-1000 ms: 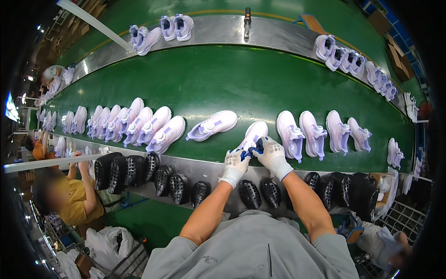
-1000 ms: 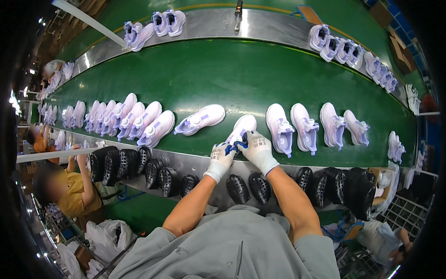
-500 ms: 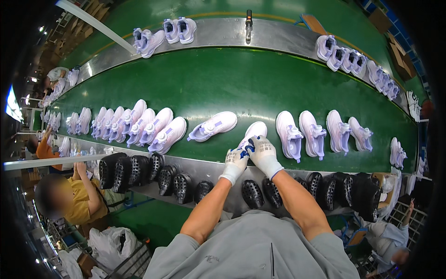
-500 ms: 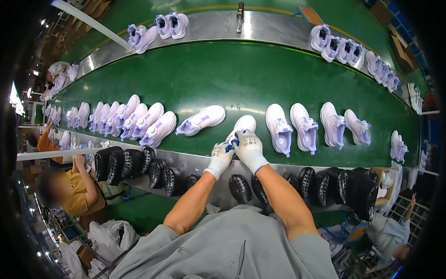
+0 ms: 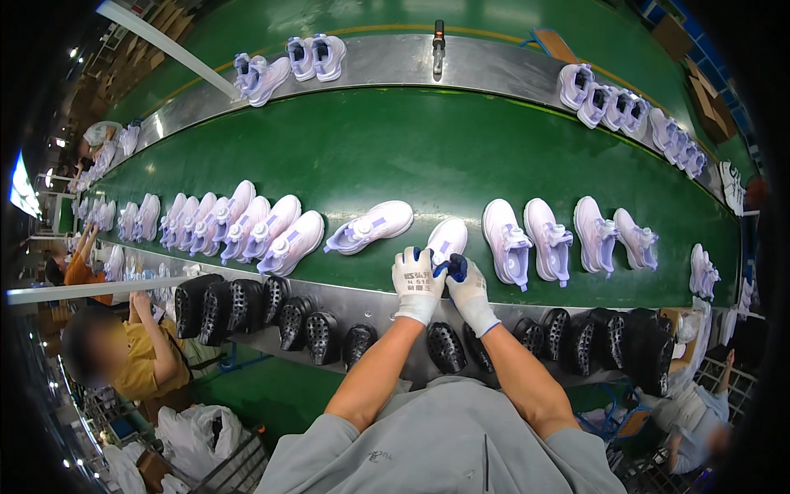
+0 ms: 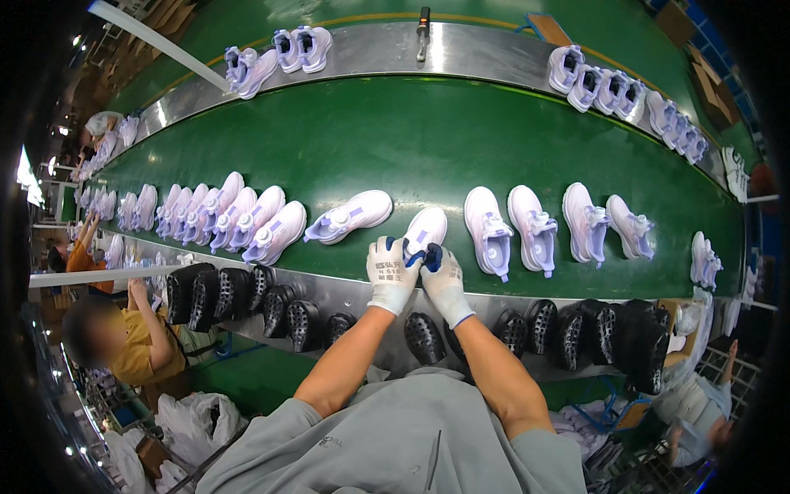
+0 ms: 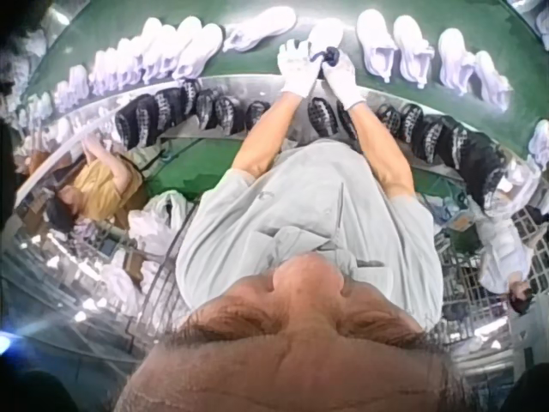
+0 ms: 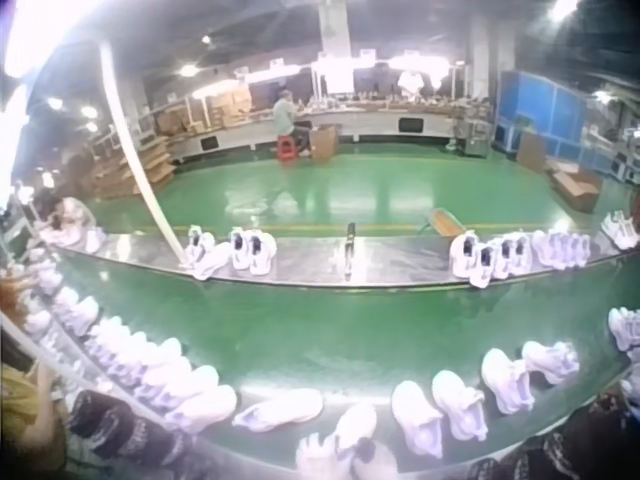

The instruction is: The person wipes the uppers of white sneakers on a moving conveyor belt using a blue cloth. They handle each shoe individually, wiping the exterior surfaces, then place the shoes back on the belt. The task is performed continuously as new shoes arrive on the line.

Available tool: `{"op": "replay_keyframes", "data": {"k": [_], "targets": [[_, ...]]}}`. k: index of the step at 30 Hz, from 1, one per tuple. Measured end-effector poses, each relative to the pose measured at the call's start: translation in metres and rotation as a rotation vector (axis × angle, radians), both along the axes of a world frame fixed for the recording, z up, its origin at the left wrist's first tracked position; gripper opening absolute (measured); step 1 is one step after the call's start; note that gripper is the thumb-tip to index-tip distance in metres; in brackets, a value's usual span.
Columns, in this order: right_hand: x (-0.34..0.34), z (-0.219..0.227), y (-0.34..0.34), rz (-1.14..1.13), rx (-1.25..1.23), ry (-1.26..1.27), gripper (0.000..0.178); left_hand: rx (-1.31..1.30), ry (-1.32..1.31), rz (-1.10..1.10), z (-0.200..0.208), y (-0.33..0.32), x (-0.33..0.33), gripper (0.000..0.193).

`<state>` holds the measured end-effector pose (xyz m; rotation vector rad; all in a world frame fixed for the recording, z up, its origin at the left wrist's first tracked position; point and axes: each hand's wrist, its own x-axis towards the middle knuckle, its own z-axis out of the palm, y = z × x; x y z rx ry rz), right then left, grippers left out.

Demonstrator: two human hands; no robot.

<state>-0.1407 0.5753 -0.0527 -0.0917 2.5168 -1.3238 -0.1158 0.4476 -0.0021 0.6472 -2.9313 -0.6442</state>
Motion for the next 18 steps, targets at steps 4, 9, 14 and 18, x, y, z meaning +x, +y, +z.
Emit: {"op": "replay_keyframes", "data": {"k": [4,9,14,18], "targets": [[0.0,-0.004,-0.001,-0.032,0.049,-0.024,0.045,0.037,0.045,-0.095,-0.008,-0.009,0.0,0.042],[-0.006,-0.015,0.003,-0.093,0.095,-0.084,0.07,-0.31,-0.176,0.099,0.051,-0.1,-0.009,0.093],[-0.021,-0.018,-0.079,0.163,-0.09,-0.357,0.08,0.048,-0.358,0.206,-0.011,-0.153,-0.037,0.073],[-0.012,0.059,-0.014,0.378,0.106,-0.026,0.067,-0.239,-0.368,0.246,0.05,-0.116,-0.039,0.071]]}}
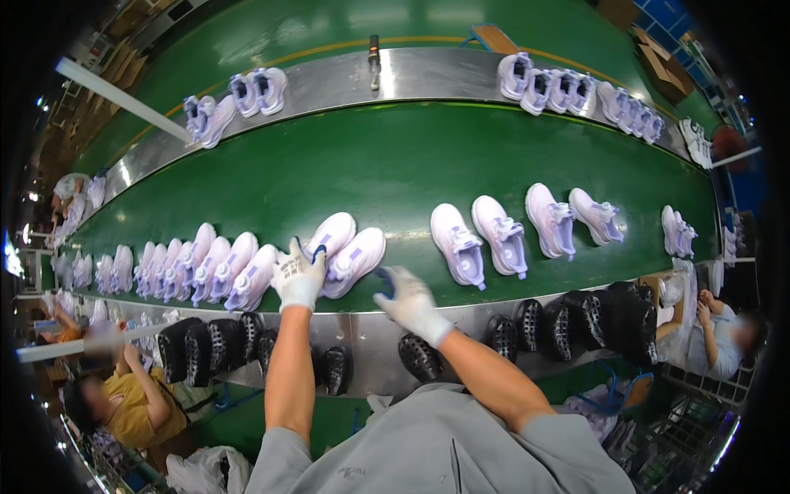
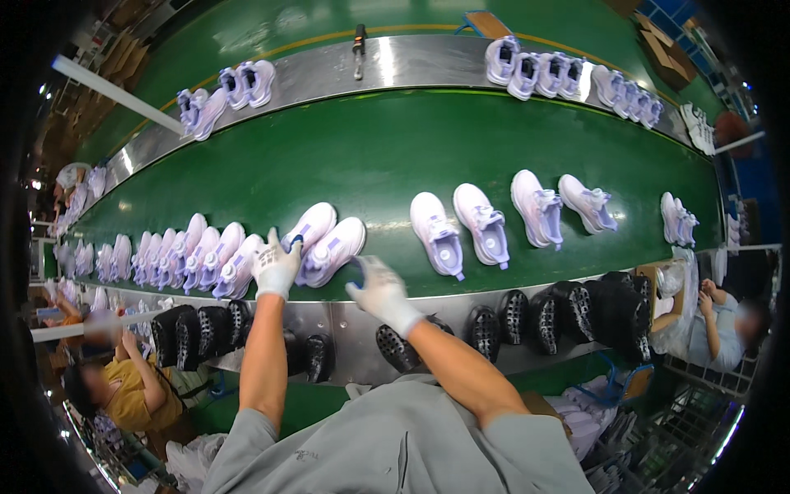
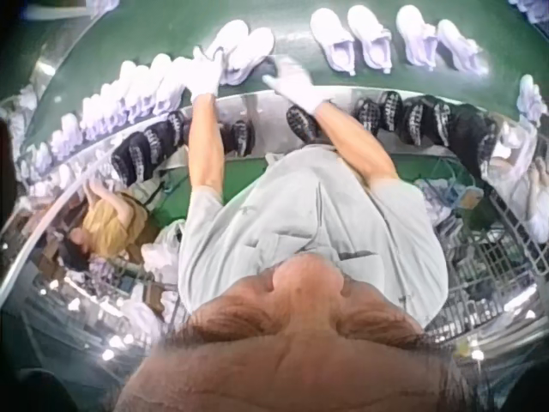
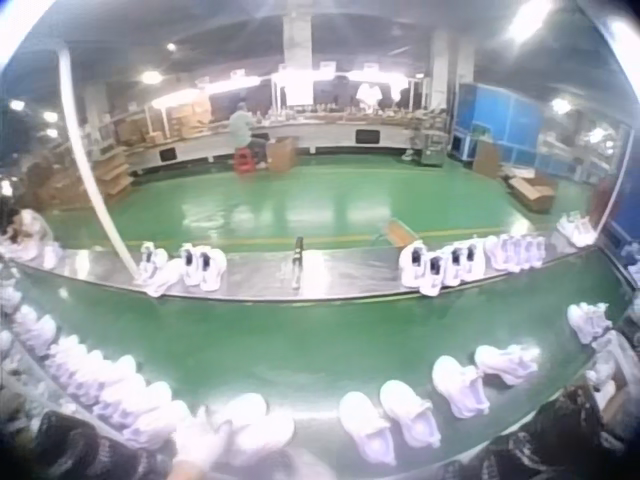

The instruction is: The person wipes the uppers of white sneakers on a moving conveyor belt using a blue cloth. They handle each shoe individually, wiping the exterior surfaces, then place the shoes back on the belt. The task is performed continuously as new shoes arrive on the line.

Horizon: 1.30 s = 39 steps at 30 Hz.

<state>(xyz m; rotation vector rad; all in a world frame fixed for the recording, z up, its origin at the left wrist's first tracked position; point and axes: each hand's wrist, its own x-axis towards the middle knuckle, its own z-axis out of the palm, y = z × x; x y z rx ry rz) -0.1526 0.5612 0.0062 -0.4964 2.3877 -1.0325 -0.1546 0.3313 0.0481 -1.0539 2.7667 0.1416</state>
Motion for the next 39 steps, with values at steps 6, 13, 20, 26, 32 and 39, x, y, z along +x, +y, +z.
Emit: {"op": "replay_keyframes", "data": {"k": [6,13,20,26,32,39], "targets": [[-0.039,0.065,0.182,-0.311,0.925,0.343,0.064,0.408,0.157,-0.881,0.006,0.175,0.017,0.068],[-0.032,0.004,0.175,0.026,0.746,0.206,0.045,0.374,0.029,-1.116,-0.018,0.214,-0.024,0.044],[0.108,0.069,0.179,0.089,0.611,0.243,0.068,0.513,0.317,-0.595,-0.005,0.133,0.029,0.024],[0.146,0.044,0.18,0.172,0.837,-0.045,0.05,0.58,0.407,-0.637,-0.016,0.15,0.063,0.019],[0.125,0.106,0.174,-0.026,0.622,0.114,0.043,0.924,0.726,-0.601,-0.006,0.201,0.067,0.045],[0.08,0.096,0.183,-0.293,0.18,0.085,0.04,1.158,0.552,-0.157,0.006,0.257,0.012,0.027]]}}
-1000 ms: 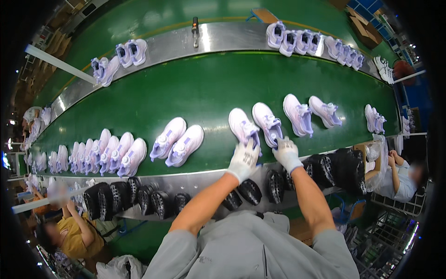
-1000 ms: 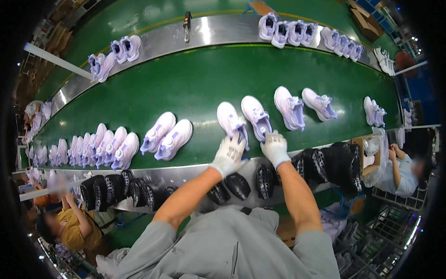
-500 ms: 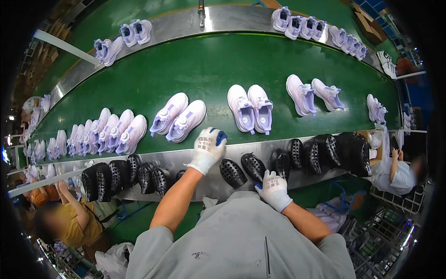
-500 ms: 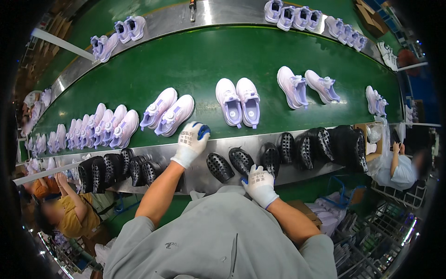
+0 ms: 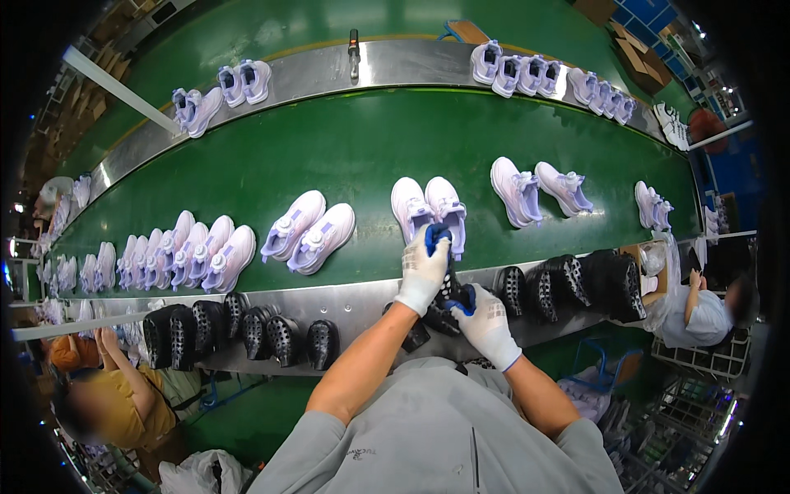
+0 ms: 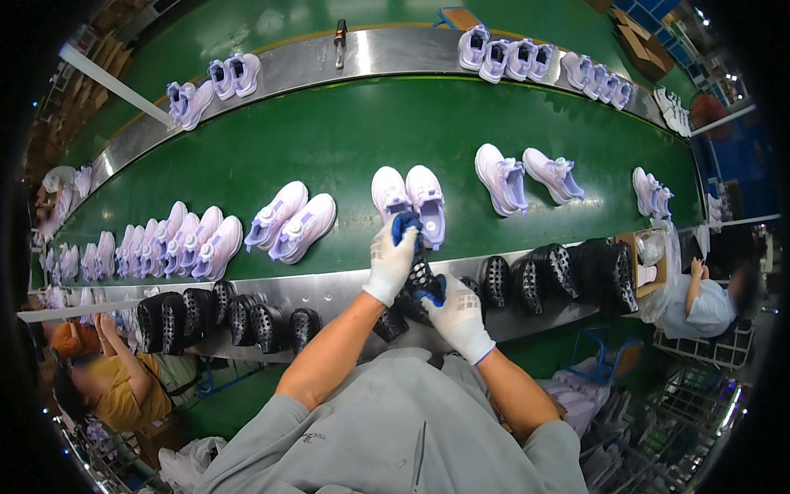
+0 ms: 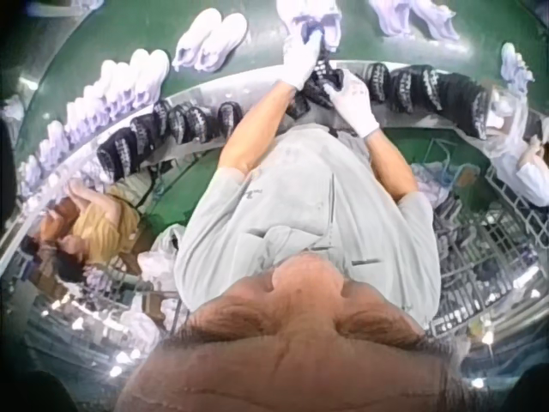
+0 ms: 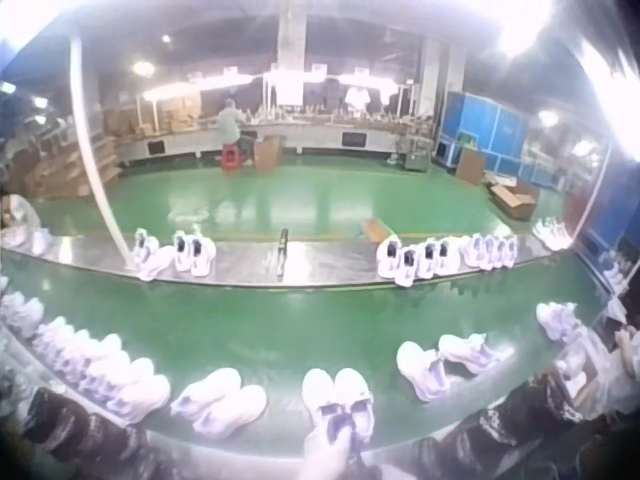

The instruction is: The person wipes the uppers of white sneakers on a moving conveyor belt using a blue cloth. They handle each shoe individually, wiping the exterior surfaces, then place the shoes back on the belt. The task is performed continuously as new shoes arrive on the line.

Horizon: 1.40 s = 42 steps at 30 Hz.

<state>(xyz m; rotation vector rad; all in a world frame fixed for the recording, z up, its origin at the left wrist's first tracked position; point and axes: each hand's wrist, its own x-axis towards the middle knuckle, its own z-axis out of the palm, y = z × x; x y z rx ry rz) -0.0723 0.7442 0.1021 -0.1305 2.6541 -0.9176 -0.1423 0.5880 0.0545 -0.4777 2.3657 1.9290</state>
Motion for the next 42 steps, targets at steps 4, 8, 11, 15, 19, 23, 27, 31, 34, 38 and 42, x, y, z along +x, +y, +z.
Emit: {"op": "replay_keyframes", "data": {"k": [4,8,11,15,19,23,27,31,34,38,42], "targets": [[-0.051,-0.003,0.03,-0.127,-0.113,-0.247,0.031,-0.74,0.289,-0.334,-0.006,-0.006,-0.062,0.067],[-0.109,-0.04,0.054,-0.284,-0.402,-0.722,0.033,-1.071,0.051,-0.724,-0.02,-0.002,-0.12,0.041],[-0.145,-0.03,0.052,-0.073,-0.179,-0.504,0.049,-1.066,0.13,-0.875,-0.022,-0.005,-0.134,0.029],[-0.163,-0.051,-0.004,0.123,0.392,-0.168,0.062,-1.15,0.307,-1.045,-0.022,-0.001,-0.136,0.035],[-0.136,-0.071,-0.026,0.096,0.486,-0.072,0.039,-1.037,0.316,-0.879,-0.041,-0.01,-0.131,0.031],[-0.137,-0.109,-0.016,0.125,0.46,0.05,0.036,-1.163,0.36,-1.008,-0.056,0.012,-0.124,0.037],[-0.147,-0.092,-0.02,0.035,0.347,0.022,0.037,-1.016,0.199,-0.841,-0.065,-0.008,-0.128,0.066],[-0.13,-0.082,0.024,-0.1,0.241,0.074,0.051,-1.109,-0.16,-0.968,0.022,0.017,-0.114,0.091],[-0.149,-0.091,0.011,0.007,0.33,-0.034,0.056,-1.174,-0.057,-0.81,-0.013,0.029,-0.115,0.086],[-0.177,-0.1,-0.009,0.004,0.369,-0.212,0.04,-1.135,-0.087,-0.702,-0.052,0.025,-0.122,0.052],[-0.18,-0.156,-0.002,0.091,0.468,0.04,0.032,-1.197,0.173,-0.634,-0.087,0.014,-0.113,0.045]]}}
